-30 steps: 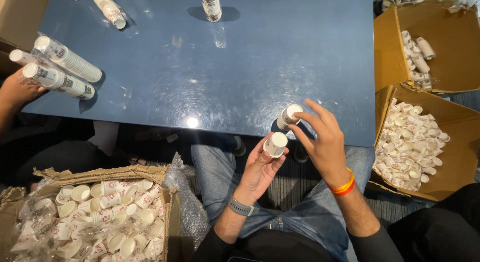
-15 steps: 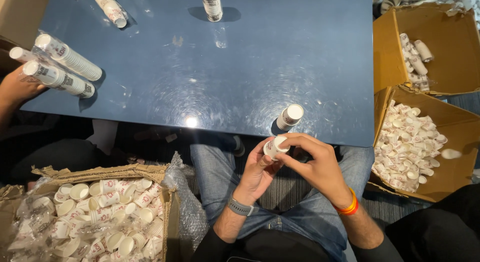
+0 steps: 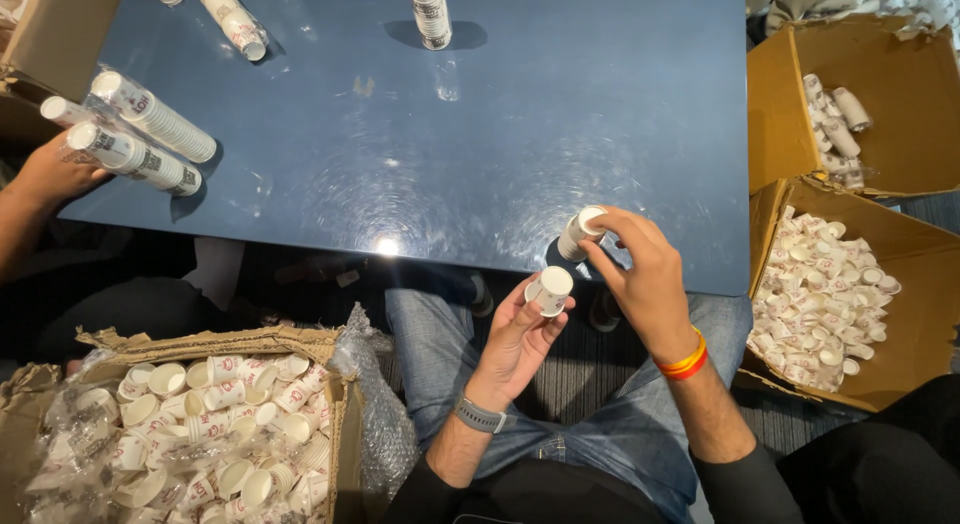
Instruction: Packing small white items from a box into plastic wrap or preparing them for shipping.
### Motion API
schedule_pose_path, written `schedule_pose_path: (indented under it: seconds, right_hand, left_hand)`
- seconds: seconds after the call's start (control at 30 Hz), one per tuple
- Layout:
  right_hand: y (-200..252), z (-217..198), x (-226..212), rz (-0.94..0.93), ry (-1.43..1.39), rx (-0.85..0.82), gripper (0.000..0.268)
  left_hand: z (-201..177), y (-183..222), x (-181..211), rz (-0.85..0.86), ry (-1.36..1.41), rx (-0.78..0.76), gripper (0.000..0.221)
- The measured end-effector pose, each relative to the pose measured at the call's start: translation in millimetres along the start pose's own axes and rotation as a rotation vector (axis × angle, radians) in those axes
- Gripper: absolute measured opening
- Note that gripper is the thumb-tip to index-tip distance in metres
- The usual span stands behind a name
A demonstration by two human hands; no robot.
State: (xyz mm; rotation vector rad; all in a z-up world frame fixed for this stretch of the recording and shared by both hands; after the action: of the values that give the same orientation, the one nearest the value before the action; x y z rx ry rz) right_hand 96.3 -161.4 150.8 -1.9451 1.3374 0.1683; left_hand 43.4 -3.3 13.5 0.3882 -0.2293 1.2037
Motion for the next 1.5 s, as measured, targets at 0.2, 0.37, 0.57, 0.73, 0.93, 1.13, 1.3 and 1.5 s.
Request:
schedule_pose_path:
  seconds: [0.2,0.37,0.57,0.73,0.93,1.13,1.3,1.5]
  right_hand:
    - [28,-17,-26,-0.002,-0.041,0.165,0.034]
    - [39,-4,-33,0.122,-0.432,-0.196,0.041]
    - [20,-14,-1,0.160,-0.576,0.072,0.034]
    - [-8,-18,1,0.035,-0.192,0.155,0.036]
    - [5,18,12,0.011,-0.169,0.000,0.034]
    - [10,28,29,0.014,-0.087,0.026,0.037]
    - [8,3,10,-0.022,-0.037,0.093,0.048]
    - [32,-15,17,-0.024,-0.001,0.176,0.050]
  left_hand:
    - [2,2,4,-0.003,-0.026,-0.026,0.064]
    - [0,9,-2,-0.078,-0.116,-0.066,0.064]
    - [17,48,56,0.048,-0.568,-0.036,0.050]
    - [-28,136,157,0.249,-1.439,0.542,0.023]
    - [-70,211,240,0.400,-2.002,1.057,0.021]
    - [-163,232,245,-0.027,-2.236,1.070,0.024]
    - [-162,219,239,-0.152,-2.173,1.049,0.033]
    - [-155,218,247,-0.335,-2.209,1.150,0.025]
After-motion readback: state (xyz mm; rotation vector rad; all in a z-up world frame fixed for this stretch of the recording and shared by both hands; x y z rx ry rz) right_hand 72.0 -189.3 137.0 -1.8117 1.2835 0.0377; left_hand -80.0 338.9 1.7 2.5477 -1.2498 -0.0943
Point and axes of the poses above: each hand's wrist, its own y-axis away from the middle knuckle, its own z-axis out of the palm, x = y × z, the point moved 3 cm from there along -y, towards the middle knuckle, and after that the axes turned 2 degrees about y, right-handed, at the moved point
